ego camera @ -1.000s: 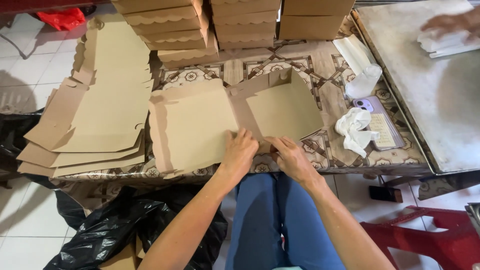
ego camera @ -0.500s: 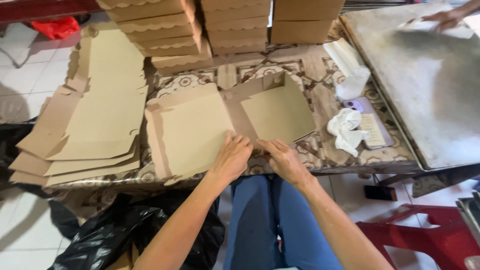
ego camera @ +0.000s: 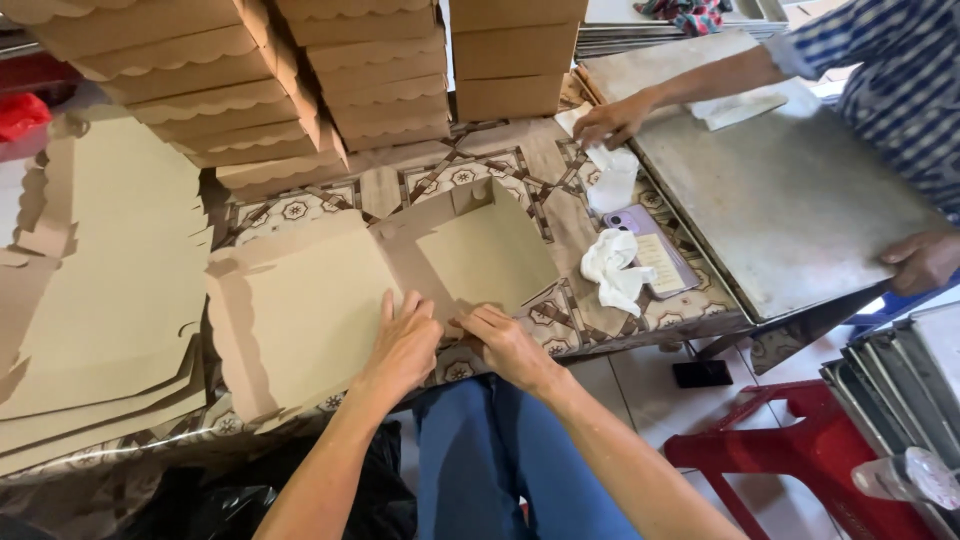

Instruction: The person assembles flat cardboard boxes by folding and interlocking the flaps to form a three-dimensional container. They repeatedly pick up flat pieces, fold the sides, and secure the tabs, then stack the finished boxes on a nearby pile.

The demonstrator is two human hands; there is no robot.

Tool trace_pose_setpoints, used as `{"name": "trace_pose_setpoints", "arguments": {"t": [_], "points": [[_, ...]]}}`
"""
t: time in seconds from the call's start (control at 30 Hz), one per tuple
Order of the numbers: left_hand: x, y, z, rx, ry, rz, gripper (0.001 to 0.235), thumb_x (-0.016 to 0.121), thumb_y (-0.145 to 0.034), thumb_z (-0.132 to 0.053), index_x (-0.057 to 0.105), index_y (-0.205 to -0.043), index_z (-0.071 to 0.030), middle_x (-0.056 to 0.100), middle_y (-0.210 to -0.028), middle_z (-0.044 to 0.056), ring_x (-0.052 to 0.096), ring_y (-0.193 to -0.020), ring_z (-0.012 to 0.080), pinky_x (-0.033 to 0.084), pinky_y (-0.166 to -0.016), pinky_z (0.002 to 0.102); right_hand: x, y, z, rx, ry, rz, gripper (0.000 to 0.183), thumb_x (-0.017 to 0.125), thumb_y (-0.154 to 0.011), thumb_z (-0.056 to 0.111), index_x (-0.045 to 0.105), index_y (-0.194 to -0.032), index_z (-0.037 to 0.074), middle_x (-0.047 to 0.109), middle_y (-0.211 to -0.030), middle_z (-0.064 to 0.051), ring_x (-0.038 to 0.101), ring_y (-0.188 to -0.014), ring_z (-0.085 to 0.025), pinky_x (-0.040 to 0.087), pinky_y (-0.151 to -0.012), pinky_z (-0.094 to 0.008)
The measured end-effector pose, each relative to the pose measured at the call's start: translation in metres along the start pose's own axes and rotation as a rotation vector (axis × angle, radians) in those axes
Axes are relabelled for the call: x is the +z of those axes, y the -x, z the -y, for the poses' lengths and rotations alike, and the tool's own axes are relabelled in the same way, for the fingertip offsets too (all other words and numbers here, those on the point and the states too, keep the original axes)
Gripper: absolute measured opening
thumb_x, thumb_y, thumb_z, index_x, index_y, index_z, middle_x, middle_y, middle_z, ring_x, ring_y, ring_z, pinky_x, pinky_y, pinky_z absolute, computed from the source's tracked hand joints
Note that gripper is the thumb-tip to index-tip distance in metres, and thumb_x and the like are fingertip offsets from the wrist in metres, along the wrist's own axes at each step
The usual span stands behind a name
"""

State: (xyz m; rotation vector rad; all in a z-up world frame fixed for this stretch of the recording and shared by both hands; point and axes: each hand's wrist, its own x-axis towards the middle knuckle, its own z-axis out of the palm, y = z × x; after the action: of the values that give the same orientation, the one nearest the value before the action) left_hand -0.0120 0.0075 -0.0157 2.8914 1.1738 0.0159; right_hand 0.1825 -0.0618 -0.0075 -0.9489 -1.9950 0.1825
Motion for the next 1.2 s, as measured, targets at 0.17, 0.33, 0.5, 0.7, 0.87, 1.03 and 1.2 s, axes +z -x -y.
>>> {"name": "trace_pose_setpoints", "arguments": {"t": [0.17,0.33,0.5,0.7,0.87,1.03,1.2], "points": [[0.003,-0.007,0.004,0.007,-0.04,0.083,0.015,0.079,-0.073,-0.01,0.068,-0.082,-0.005,0.057,-0.103,0.01,0.044,-0.117,0.0303,0.018,-0.115,0.072,0.0,-0.005,-0.003,0.001,-0.055,-0.004,0.018,0.06,-0.092,-0.008,0.058,-0.081,0.006,0.051,-0.078,-0.008,0.057,-0.074,-0.032,0.053,-0.069,-0.037],[-0.013,-0.004,-0.006,0.011,-0.045,0.097,0.016,0.08,-0.077,-0.01,0.065,-0.082,-0.005,0.056,-0.101,0.008,0.043,-0.117,0.0281,0.014,-0.117,0.074,0.001,-0.009,-0.001,0.006,-0.039,-0.04,0.02,0.056,-0.096,-0.007,0.06,-0.08,0.005,0.058,-0.081,-0.007,0.061,-0.074,-0.032,0.054,-0.07,-0.034],[-0.006,0.003,-0.006,-0.008,-0.003,0.05,0.019,0.081,-0.069,-0.004,0.063,-0.072,-0.005,0.053,-0.093,0.007,0.045,-0.109,0.0277,0.018,-0.114,0.074,0.018,0.006,-0.018,-0.019,0.007,-0.025,0.025,0.048,-0.1,-0.006,0.061,-0.083,0.007,0.055,-0.083,-0.006,0.057,-0.075,-0.031,0.052,-0.072,-0.034],[-0.05,0.044,-0.049,-0.017,-0.385,-0.399,0.041,0.066,-0.081,-0.011,0.066,-0.122,-0.01,0.059,-0.115,0.007,0.05,-0.129,0.031,0.035,-0.112,0.07,0.013,0.002,-0.003,0.038,0.015,0.044,0.028,0.046,-0.077,-0.017,0.057,-0.094,0.004,0.047,-0.084,-0.011,0.045,-0.071,-0.032,0.041,-0.075,-0.041],[-0.06,0.095,-0.098,-0.023,0.701,-0.921,0.014,0.065,-0.092,-0.002,0.064,-0.079,0.003,0.063,-0.077,0.008,0.058,-0.069,0.0197,0.051,-0.071,0.029,0.009,0.001,-0.002,0.005,-0.015,0.03,0.009,0.057,-0.105,0.004,0.059,-0.096,0.003,0.051,-0.089,-0.01,0.05,-0.075,-0.03,0.043,-0.073,-0.04],[0.019,0.123,-0.011,-1.14,1.758,-0.506,0.035,0.035,-0.109,-0.031,0.049,-0.108,0.001,0.055,-0.107,0.025,0.053,-0.095,0.0449,0.044,-0.084,0.053,0.01,0.005,-0.004,0.004,-0.005,0.029,0.008,0.063,-0.1,-0.002,0.061,-0.092,0.0,0.052,-0.088,-0.011,0.051,-0.075,-0.028,0.046,-0.076,-0.04],[0.042,0.166,0.01,-0.816,1.859,-0.794,0.069,0.023,-0.108,-0.045,0.016,-0.163,-0.004,0.037,-0.136,0.042,0.039,-0.13,0.0559,0.036,-0.11,0.068,0.003,0.017,-0.003,-0.037,-0.04,0.044,0.02,0.043,-0.109,0.007,0.056,-0.095,0.003,0.049,-0.088,-0.011,0.049,-0.074,-0.03,0.044,-0.069,-0.041]]}}
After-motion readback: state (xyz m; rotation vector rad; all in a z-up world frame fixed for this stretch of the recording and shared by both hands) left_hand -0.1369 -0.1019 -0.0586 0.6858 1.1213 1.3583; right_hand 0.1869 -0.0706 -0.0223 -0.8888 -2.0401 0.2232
